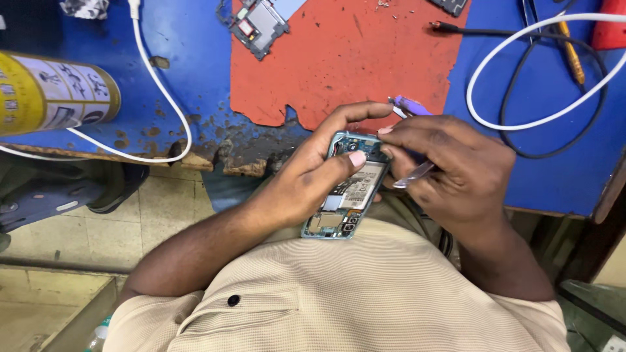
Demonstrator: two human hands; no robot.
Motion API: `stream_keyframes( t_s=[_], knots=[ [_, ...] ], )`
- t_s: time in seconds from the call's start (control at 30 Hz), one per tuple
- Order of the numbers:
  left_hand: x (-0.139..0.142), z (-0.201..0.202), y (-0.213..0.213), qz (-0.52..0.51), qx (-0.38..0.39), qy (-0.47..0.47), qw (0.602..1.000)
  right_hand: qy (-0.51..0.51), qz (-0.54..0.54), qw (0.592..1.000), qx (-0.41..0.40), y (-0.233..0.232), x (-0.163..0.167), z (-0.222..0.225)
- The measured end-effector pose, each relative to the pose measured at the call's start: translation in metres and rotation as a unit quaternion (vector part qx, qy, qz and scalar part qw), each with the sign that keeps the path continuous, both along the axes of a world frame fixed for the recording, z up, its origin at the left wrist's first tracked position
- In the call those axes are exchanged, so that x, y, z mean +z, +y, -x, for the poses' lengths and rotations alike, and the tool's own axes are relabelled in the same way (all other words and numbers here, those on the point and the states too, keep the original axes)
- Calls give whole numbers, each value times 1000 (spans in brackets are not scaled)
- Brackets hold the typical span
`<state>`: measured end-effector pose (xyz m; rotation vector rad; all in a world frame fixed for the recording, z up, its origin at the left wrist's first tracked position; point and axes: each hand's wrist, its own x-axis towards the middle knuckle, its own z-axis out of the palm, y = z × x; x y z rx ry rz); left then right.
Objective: The person works on a disassembled smartphone, using tweezers and a screwdriver to adjust internal components and connectors. They connect a charging cable, observe the charging indicator on the screen, and continue manipulating internal parts with tools.
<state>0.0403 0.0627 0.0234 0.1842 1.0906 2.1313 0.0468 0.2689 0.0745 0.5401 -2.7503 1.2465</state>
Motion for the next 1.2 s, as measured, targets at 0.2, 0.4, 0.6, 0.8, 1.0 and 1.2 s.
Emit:
stream_keyframes(
  t_s=[0.2,0.4,0.6,0.8,1.0,1.2],
  knots=[
    [-3,-3,-4,88,8,112,990,-11,10,1000,-8,-3,-8,-4],
    [-6,-6,-3,97,5,84,992,-8,38,999,3,-8,-10,-2],
    [-9,-9,-3,126,35,172,976,-13,28,1000,-6,-11,-15,-6],
    [-7,-7,-4,85,10,94,992,-18,25,999,-18,-8,-15,-9],
    [-5,-3,-4,8,-1,-17,1000,14,9,1000,0,-9,-12,-9],
    [-9,-4,-7,4,10,9,1000,50,5,999,18,-11,-11,-5]
  ],
)
